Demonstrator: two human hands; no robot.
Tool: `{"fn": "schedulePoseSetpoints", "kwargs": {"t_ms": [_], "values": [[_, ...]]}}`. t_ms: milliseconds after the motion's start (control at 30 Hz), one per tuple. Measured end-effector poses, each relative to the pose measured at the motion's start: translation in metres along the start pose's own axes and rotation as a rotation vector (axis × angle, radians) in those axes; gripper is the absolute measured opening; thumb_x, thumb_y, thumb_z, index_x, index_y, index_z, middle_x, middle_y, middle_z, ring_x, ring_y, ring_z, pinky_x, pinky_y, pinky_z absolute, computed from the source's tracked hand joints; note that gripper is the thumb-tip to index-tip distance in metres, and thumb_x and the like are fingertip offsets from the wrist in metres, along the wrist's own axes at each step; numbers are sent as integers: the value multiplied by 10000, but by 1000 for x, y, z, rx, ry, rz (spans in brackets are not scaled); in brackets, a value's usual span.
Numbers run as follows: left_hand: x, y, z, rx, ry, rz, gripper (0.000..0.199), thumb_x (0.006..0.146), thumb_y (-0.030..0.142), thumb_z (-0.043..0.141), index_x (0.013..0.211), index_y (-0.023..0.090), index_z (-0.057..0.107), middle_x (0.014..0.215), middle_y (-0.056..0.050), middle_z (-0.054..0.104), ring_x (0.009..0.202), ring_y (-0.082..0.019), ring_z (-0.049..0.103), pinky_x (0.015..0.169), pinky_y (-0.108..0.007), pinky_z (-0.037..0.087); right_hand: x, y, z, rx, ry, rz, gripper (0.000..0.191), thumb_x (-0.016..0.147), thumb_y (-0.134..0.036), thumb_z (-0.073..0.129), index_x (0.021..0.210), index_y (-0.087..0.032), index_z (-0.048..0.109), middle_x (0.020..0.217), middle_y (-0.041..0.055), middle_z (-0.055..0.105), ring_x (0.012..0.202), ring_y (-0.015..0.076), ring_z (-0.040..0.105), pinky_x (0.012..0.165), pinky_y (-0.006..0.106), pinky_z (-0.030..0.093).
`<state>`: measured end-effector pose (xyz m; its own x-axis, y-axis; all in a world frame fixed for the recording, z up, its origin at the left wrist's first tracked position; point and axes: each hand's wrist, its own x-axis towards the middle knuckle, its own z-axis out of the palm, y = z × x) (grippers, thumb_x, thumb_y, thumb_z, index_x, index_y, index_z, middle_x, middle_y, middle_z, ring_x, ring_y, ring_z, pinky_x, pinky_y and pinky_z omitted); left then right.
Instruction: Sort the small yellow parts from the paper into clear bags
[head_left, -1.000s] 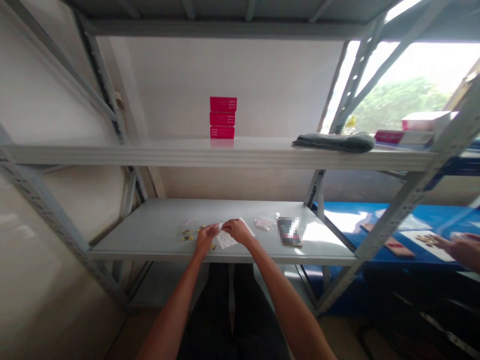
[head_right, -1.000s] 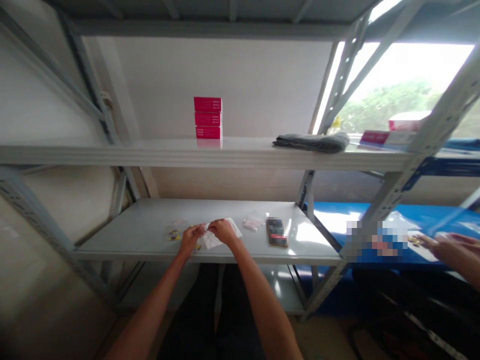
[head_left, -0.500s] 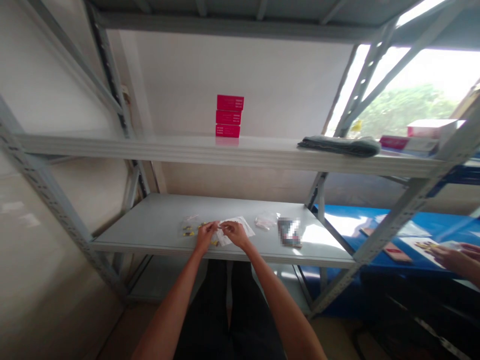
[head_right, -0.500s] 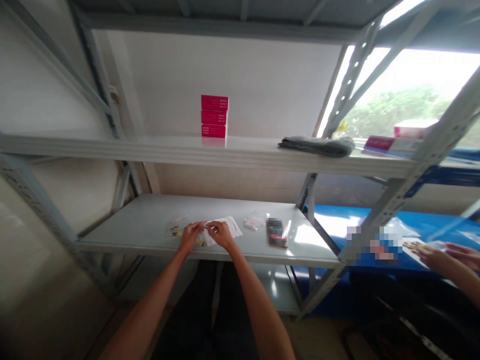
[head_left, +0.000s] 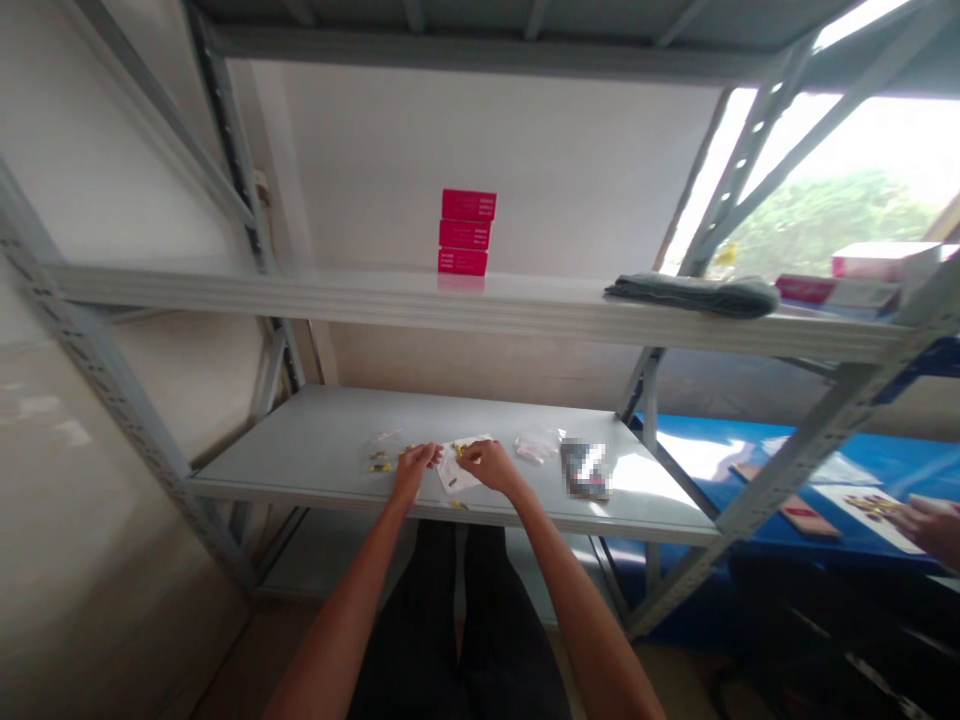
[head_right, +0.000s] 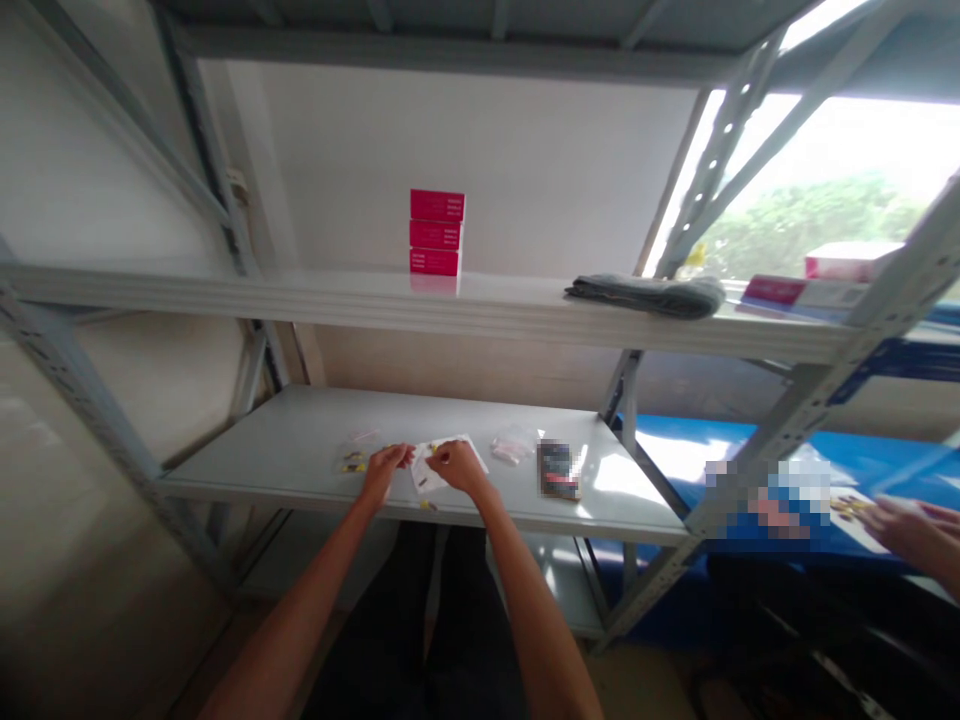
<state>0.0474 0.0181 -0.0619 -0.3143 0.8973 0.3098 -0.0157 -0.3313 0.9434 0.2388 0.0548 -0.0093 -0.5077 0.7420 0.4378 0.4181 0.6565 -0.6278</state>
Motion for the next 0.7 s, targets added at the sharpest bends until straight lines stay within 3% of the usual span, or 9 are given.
{"fn": "schedulePoseSetpoints", "kwargs": {"t_ms": [133, 267, 367, 533, 700], "values": [[-1, 4, 1, 29, -63, -18, 472, 769, 612, 672, 820, 155, 780, 753, -74, 739, 705, -195, 636, 689, -309, 470, 2, 9, 7, 109, 55, 71, 280, 809, -349, 672, 600, -166, 708, 562, 26, 680, 553, 146, 590, 539, 227, 401], [-2, 5, 2, 49, -128, -37, 363, 695, 517, 770, 798, 169, 761, 782, -63, 747, 746, -208, 655, 726, -308, 488, -1, 21, 32, 464, 125, 173, 308, 787, -464, 679, 742, -160, 703, 625, 26, 678, 536, 138, 574, 504, 222, 412], [-2, 3, 2, 49, -123, -36, 347, 720, 504, 749, 793, 165, 747, 767, -57, 737, 745, -204, 656, 737, -307, 493, -6, 29, 52, 622, 209, 178, 332, 790, -496, 677, 805, -164, 688, 694, 29, 676, 572, 134, 567, 518, 221, 416], [0, -3, -1, 81, -145, -37, 318, 710, 472, 757, 788, 165, 732, 768, -44, 725, 743, -196, 647, 732, -295, 486, -13, 33, 65, 637, 265, 148, 318, 788, -453, 704, 924, -166, 705, 850, 57, 709, 711, 163, 614, 606, 236, 454], [1, -7, -4, 112, -183, -28, 341, 719, 500, 746, 771, 166, 706, 745, -31, 702, 731, -188, 627, 724, -285, 479, -14, 33, 62, 469, 152, 134, 284, 842, -435, 630, 800, -165, 710, 761, 44, 705, 701, 167, 613, 633, 244, 460]]}}
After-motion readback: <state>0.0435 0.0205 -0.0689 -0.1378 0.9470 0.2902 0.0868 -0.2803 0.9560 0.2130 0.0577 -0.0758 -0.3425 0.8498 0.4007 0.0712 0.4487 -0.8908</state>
